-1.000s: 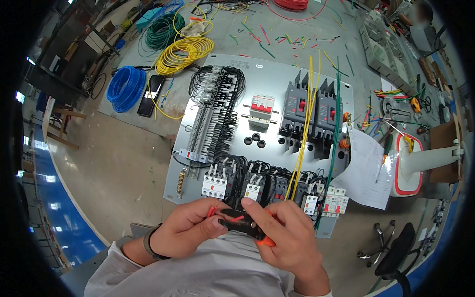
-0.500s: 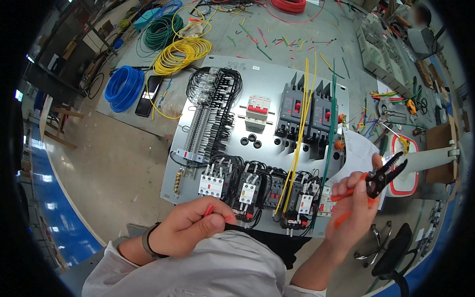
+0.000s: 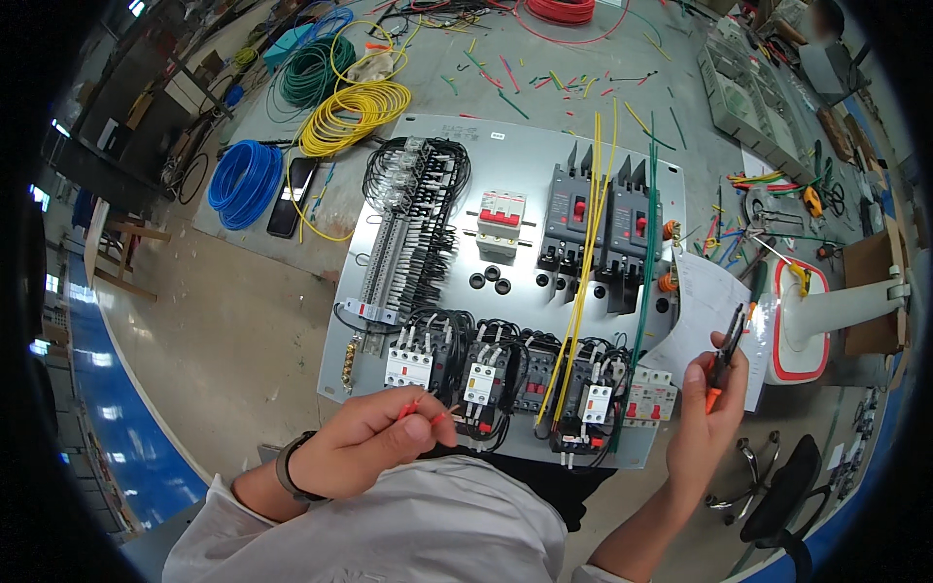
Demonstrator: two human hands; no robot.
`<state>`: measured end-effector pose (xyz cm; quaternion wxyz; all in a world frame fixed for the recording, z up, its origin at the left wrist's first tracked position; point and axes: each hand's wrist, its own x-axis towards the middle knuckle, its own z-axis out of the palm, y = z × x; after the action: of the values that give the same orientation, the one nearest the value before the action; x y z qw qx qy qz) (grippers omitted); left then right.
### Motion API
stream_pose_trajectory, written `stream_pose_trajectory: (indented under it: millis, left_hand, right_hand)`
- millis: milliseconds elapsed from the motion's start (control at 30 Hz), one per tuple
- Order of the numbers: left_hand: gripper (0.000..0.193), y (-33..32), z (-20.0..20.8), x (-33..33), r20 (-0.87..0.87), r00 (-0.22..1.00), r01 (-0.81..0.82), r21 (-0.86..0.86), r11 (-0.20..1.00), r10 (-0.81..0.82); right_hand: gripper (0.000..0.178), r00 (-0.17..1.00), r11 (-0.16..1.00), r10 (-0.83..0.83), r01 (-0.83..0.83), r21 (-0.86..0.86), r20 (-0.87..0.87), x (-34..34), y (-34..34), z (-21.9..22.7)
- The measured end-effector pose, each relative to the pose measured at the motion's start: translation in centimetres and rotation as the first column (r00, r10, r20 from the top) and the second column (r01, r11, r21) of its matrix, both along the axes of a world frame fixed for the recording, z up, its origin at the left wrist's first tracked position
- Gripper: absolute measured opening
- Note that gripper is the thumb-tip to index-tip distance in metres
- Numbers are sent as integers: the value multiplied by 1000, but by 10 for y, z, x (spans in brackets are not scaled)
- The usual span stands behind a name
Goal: The person strips insulation from colored wires and connects them to terminals on an electrical panel. They use wire cutters and a screwdriver to prepare and secure the wires to the circuit breakers and terminal blocks.
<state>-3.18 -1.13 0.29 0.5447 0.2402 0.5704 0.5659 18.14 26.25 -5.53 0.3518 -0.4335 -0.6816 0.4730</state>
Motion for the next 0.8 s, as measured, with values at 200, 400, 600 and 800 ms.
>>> stream_pose_trajectory:
  millis: [200,400,600,800]
  left_hand:
    - [55,-22,-2,-7,88,995,48,30,998,-51]
    - [75,-29,12,-27,14,999,47,69,997,-48]
    - [84,-56,39,-41,-165,986,21,47,999,-13]
    - [87,-73,71,-68,-468,862,196,-48,979,-195]
  right_hand:
    - [32,993,997,-65,61,37,102,15,30,-26]
    - [36,982,994,-70,53,98,176,47,73,-38]
    - [46,926,982,-164,118,150,341,43,115,-52]
    - [58,829,944,-205,26,330,521,45,148,-88]
